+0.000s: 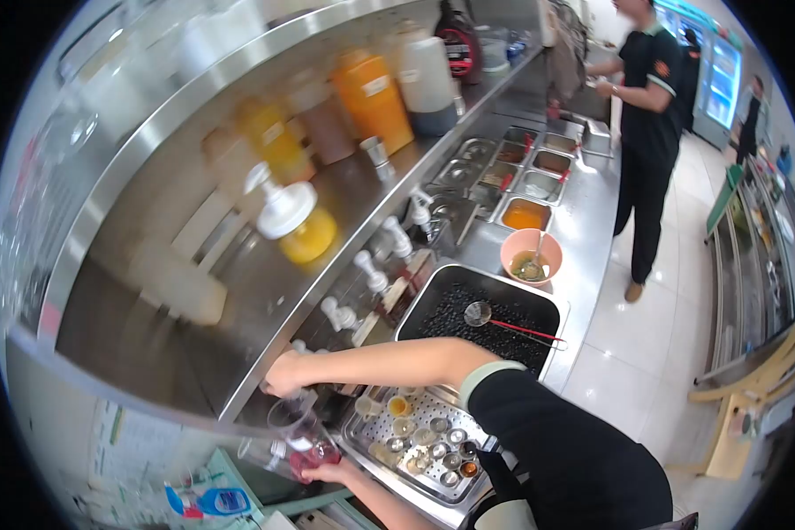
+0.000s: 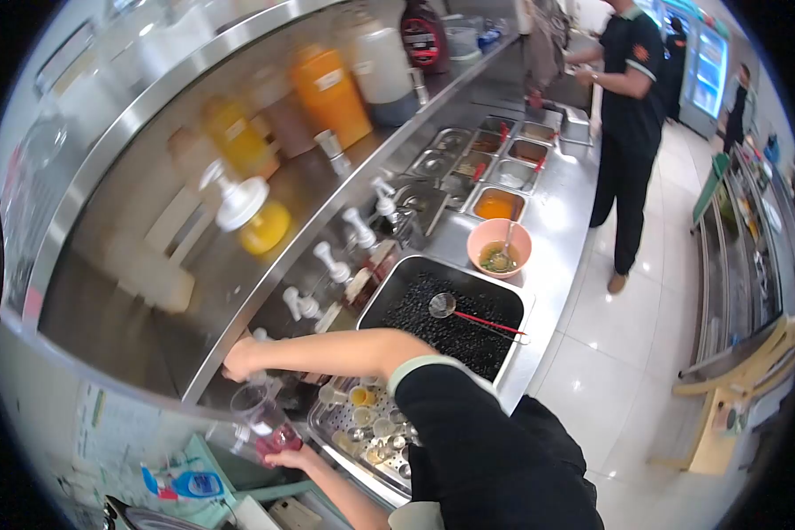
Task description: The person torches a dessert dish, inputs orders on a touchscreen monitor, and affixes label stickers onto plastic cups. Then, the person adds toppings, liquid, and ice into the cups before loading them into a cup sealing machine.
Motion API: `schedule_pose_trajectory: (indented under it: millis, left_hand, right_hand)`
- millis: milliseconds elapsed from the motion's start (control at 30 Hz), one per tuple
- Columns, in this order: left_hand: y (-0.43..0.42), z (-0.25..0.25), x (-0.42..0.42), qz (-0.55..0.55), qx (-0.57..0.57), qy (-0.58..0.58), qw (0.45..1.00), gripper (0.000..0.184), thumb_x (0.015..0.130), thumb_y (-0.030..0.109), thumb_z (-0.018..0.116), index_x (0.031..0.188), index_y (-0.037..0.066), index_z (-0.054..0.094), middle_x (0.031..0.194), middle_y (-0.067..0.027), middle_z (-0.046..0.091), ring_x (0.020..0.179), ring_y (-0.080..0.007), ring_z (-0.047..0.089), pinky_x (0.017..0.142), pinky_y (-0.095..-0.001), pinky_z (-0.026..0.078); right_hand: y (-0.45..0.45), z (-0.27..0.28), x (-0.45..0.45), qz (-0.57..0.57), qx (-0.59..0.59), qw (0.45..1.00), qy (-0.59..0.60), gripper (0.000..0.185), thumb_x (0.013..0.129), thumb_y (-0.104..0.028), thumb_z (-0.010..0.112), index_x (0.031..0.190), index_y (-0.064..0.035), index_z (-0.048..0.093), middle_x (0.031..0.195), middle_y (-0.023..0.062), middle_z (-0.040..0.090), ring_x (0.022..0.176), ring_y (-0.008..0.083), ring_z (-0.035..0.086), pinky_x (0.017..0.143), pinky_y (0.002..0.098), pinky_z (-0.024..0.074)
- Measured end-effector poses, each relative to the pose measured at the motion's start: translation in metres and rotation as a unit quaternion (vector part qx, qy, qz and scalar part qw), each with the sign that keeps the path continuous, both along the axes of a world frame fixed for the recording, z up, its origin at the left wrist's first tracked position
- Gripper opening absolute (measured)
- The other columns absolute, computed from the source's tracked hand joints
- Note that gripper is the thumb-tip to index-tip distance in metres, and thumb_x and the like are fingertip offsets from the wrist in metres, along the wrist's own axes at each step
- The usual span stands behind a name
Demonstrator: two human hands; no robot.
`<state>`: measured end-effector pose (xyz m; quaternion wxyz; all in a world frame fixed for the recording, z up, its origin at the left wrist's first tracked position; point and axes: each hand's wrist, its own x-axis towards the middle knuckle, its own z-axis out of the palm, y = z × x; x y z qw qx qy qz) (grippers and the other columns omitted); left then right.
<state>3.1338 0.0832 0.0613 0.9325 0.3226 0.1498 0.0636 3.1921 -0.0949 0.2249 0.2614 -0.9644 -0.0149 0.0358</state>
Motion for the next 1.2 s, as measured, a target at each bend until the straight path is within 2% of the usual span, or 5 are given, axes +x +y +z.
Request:
schedule_pose_trajectory:
  millis: [100,167,400,700,1200]
  left_hand:
    - [0.008,0.001,-0.018,0.008,0.027,-0.063,0.998,0.062,0.088,0.051,0.027,0.13,0.006,0.031,0.13,-0.0144,0.036,0.119,-0.0308,0.036,0.101,-0.0438,0.027]
    - [0.008,0.012,-0.048,0.056,0.092,-0.089,0.99,0.064,0.086,0.053,0.029,0.13,0.007,0.032,0.128,-0.0137,0.038,0.116,-0.0313,0.04,0.096,-0.0451,0.035]
    - [-0.055,0.123,-0.169,0.026,0.119,-0.073,0.99,0.046,0.087,0.026,0.045,0.129,0.012,0.031,0.129,-0.0102,0.037,0.113,-0.0261,0.044,0.089,-0.0425,0.043]
    - [-0.212,0.229,-0.152,-0.378,-0.133,-0.202,0.894,0.05,0.091,0.046,0.027,0.118,0.008,0.044,0.111,-0.0118,0.054,0.096,-0.0271,0.055,0.086,-0.0435,0.044]
    - [-0.206,0.297,-0.097,-0.277,0.052,-0.033,0.959,0.058,0.088,0.052,0.029,0.124,0.008,0.037,0.122,-0.0132,0.046,0.109,-0.0278,0.048,0.091,-0.047,0.04]
  right_hand:
    - [-0.072,0.026,-0.115,0.086,-0.069,0.971,-0.215,0.044,0.066,-0.041,0.06,0.096,-0.01,0.061,0.089,0.0169,0.061,0.087,0.0311,0.057,0.081,0.0415,0.0421]
    - [-0.14,0.036,-0.156,0.198,0.001,0.98,-0.022,0.042,0.073,-0.038,0.059,0.099,-0.0053,0.057,0.098,0.0167,0.056,0.097,0.0327,0.05,0.083,0.0386,0.0401]
    - [-0.316,0.121,-0.257,0.119,0.065,0.969,-0.206,0.024,0.075,-0.025,0.061,0.086,-0.004,0.06,0.088,0.0158,0.06,0.087,0.0311,0.056,0.078,0.0387,0.0431]
    - [-0.268,0.23,-0.136,0.02,0.133,0.927,-0.351,0.036,0.083,-0.034,0.049,0.092,-0.0009,0.061,0.086,0.0176,0.062,0.082,0.0303,0.06,0.074,0.0344,0.0451]
    - [-0.214,0.224,0.014,0.018,-0.009,0.997,-0.073,0.023,0.076,-0.018,0.048,0.078,-0.0066,0.068,0.089,0.0151,0.063,0.086,0.0266,0.057,0.079,0.033,0.0421]
